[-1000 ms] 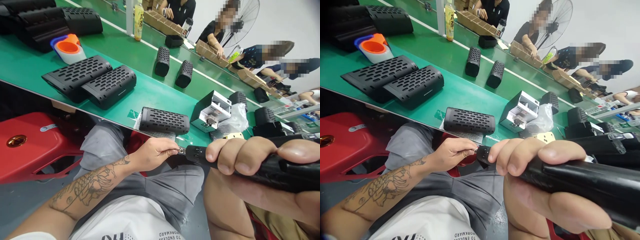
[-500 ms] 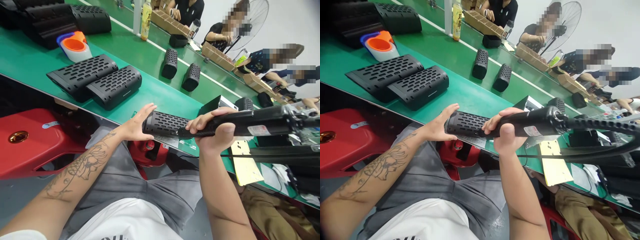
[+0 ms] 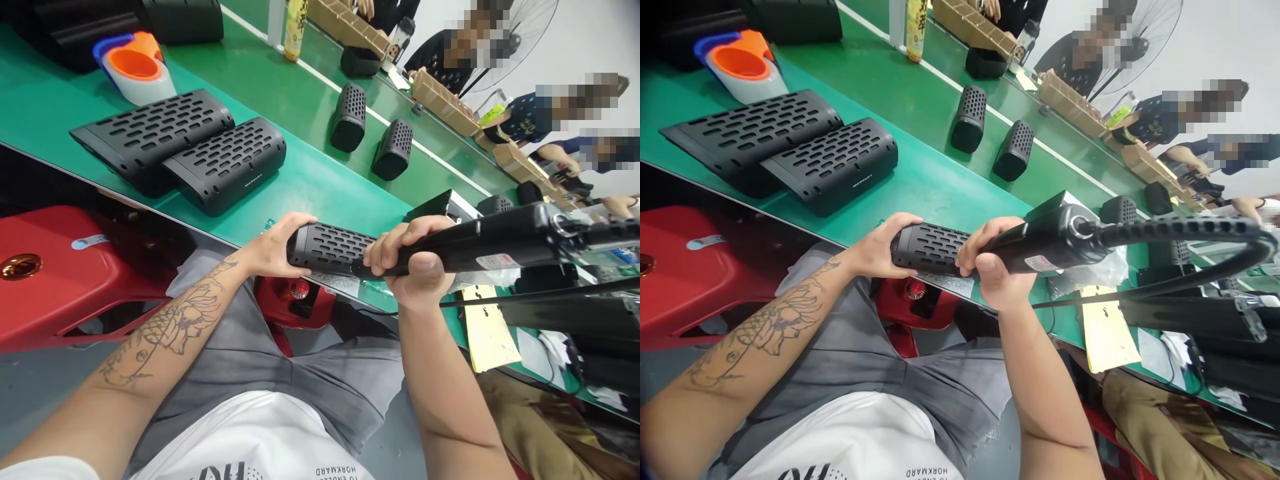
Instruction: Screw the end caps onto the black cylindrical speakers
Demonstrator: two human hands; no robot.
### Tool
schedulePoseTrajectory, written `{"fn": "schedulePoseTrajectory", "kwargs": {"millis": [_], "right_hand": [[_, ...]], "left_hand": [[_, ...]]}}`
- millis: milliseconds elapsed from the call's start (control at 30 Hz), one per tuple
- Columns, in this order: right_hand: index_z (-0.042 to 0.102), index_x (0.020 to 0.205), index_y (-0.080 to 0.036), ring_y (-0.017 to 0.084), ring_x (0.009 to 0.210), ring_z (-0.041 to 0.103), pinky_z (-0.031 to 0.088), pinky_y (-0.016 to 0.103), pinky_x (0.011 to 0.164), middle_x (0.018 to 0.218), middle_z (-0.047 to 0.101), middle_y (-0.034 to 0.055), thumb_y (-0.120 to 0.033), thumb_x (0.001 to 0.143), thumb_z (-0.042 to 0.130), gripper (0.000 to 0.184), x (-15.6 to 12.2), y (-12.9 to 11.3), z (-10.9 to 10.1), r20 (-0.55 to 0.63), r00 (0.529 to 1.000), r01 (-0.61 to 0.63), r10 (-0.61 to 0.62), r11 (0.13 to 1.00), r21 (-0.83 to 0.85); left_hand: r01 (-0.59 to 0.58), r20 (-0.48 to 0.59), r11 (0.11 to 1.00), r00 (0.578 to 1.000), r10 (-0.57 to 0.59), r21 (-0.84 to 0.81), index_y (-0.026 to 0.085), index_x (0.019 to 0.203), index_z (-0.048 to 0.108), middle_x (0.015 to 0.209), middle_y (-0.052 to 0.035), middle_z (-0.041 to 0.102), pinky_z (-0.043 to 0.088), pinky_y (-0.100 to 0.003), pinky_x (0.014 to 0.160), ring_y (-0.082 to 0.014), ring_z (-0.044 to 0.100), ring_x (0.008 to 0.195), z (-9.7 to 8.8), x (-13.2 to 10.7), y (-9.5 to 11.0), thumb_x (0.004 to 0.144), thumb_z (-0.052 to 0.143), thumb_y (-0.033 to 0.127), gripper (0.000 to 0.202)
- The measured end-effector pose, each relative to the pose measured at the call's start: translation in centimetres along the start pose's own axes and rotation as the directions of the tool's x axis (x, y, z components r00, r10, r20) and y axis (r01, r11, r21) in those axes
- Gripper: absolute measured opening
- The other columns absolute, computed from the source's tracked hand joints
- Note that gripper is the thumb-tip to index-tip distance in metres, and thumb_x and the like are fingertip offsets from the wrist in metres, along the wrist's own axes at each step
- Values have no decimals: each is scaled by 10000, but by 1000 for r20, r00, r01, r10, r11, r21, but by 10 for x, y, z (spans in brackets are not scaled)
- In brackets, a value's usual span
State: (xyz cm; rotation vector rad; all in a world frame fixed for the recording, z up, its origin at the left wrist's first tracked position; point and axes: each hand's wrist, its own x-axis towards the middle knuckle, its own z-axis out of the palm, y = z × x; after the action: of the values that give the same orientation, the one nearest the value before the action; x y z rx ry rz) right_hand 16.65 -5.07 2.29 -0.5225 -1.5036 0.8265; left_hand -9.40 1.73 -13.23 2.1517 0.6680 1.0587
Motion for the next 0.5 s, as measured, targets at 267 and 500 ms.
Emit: {"fn": "schedulePoseTrajectory", "kwargs": {"millis": [267,500], "right_hand": [[722,917,-294,126,410,554,617,304,479,594,660,-92,-640,978,1059,487,2,-5,0,-60,991,-120,120,993,6],[681,935,-291,146,426,616,665,329,509,588,661,-106,-722,937,1060,573,-2,-15,4,-162,978,-139,130,989,-45]], "left_hand": [[25,-17,999,1000,-24,39,259,1828,592,1759,-185,722,633,-571,1434,-451,745,1648,2,-1,1,822,1135,366,1148],[-6,-54,995,998,11,96,248,1817,585,1742,-198,731,644,-617,1423,-471,761,1620,1,-4,-4,826,1106,413,1131]]}}
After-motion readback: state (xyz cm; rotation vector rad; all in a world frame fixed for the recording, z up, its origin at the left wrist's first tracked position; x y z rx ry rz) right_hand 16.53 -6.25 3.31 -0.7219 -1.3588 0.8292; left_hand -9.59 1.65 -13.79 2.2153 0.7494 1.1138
